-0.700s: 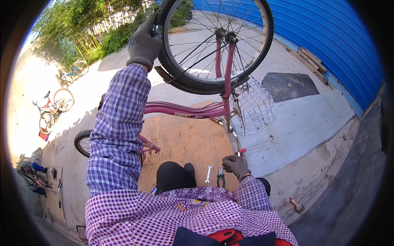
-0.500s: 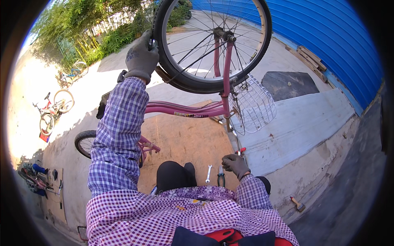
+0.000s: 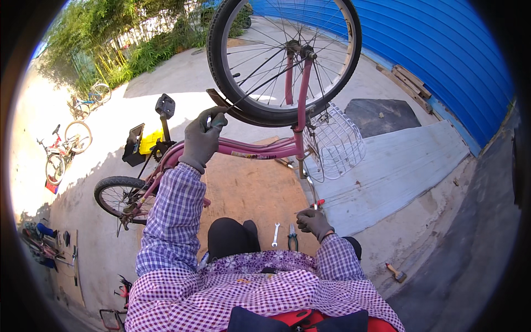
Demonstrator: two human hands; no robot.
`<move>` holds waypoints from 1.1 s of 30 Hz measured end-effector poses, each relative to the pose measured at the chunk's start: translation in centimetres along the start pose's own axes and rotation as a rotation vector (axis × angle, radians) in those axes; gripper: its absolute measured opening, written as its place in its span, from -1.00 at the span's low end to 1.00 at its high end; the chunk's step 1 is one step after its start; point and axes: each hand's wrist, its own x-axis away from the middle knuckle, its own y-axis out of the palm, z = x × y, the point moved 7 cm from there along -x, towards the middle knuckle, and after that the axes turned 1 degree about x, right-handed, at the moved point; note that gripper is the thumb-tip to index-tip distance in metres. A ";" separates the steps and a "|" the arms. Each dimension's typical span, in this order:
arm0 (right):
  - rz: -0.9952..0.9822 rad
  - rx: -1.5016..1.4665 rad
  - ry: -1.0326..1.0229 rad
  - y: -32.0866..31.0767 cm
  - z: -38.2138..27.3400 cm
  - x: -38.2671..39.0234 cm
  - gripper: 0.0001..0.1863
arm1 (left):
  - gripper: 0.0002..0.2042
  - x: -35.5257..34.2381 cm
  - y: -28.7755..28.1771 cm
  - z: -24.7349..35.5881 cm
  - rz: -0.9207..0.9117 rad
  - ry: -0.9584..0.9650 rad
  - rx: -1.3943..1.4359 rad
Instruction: The person works on a pink bicycle that is upside down, using a wrench and pliers to adjust the rear wheel axle and brake cable. The person repositions the bicycle and continues tightening components near the rear hub and brake assembly.
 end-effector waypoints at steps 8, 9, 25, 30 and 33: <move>-0.048 -0.021 -0.067 1.5 -2.3 2.1 -0.58 | -0.54 13.9 12.9 -7.7 -0.469 -0.621 0.382; -0.067 -0.048 -0.060 1.6 -2.4 2.3 -0.53 | -0.53 15.9 14.9 -8.4 -0.514 -0.679 0.424; -0.251 0.227 -0.155 4.9 -1.3 2.6 -0.58 | -0.53 24.9 21.8 -11.3 -0.713 -0.869 0.289; -0.255 0.222 -0.060 5.5 -1.3 2.5 -0.58 | -0.46 24.1 20.8 -13.1 -0.636 -0.752 0.157; -0.232 0.186 -0.050 5.3 -0.9 2.1 -0.56 | -0.43 24.4 20.4 -14.2 -0.648 -0.806 0.164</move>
